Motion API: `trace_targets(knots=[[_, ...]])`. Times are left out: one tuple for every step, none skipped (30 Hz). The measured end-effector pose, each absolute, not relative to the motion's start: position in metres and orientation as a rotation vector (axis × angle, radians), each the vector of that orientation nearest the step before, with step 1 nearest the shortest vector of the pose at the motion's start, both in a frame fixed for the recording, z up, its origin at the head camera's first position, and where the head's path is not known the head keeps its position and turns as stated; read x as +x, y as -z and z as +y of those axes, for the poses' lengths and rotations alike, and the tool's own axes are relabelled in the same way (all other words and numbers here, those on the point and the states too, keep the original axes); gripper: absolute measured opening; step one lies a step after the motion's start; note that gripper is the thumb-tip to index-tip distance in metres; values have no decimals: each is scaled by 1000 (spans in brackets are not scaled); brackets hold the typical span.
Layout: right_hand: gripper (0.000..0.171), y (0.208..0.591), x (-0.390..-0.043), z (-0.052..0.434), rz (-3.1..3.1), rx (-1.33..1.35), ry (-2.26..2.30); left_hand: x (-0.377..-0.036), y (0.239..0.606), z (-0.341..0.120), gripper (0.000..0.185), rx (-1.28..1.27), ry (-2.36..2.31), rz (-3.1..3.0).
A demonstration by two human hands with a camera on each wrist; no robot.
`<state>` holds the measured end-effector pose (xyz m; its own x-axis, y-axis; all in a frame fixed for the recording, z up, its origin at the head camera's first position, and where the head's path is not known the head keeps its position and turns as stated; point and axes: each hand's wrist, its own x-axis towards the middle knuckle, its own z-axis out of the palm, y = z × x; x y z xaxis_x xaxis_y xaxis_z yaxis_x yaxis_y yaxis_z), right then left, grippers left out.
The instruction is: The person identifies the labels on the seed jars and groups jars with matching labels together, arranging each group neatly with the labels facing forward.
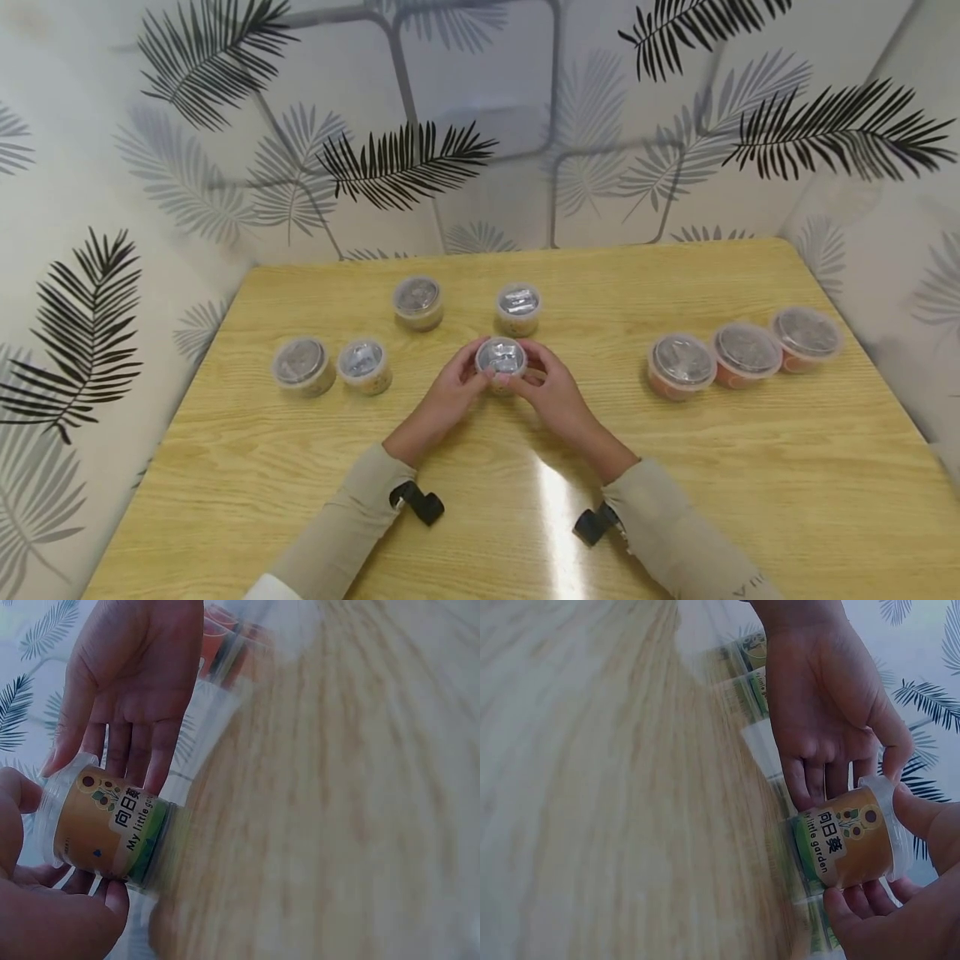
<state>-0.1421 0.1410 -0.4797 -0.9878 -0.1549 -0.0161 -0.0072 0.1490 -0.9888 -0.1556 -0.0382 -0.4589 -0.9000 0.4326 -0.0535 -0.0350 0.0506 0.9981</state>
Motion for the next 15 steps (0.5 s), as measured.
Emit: trace_targets(knots=[[64,479,-142,141,2292,-155,1970,-156,459,-38,55,396,-1911,1998],[64,479,-142,141,2293,-152,1966,-157,459,-38,55,392,-1905,1999],[64,479,-142,141,2292,-147,1965,-157,459,-39,55,392,-1904,1996],[64,478,-143,141,2289,-143,1966,-157,459,-39,55,393,-1907,1994],[65,478,-143,141,2288,-137,1966,-158,459,-39,55,396,-1911,1989],[66,477,-142,141,2282,-132,1967,-159,460,-40,56,400,-1915,1982],[67,477,-143,141,2272,-132,1969,-160,460,-40,56,405,-1917,1974],[70,477,-143,141,2267,-133,1966,-162,463,-41,57,407,-1918,1967],[72,477,-143,141,2262,-127,1964,-164,466,-41,58,408,-1918,1965],[73,477,-143,142,2263,-121,1959,-166,469,-42,58,413,-1909,1978],[74,476,-143,142,2269,-116,1956,-168,471,-43,58,419,-1891,2002],[74,475,-144,143,2276,-108,1950,-171,473,-44,57,423,-1870,2033],[74,473,-144,144,2284,-95,1950,-174,474,-44,56,427,-1848,2068],[72,471,-145,146,2302,-78,1943,-177,476,-44,55,429,-1830,2104],[70,469,-147,147,2318,-56,1943,-180,475,-45,54,437,-1812,2141]])
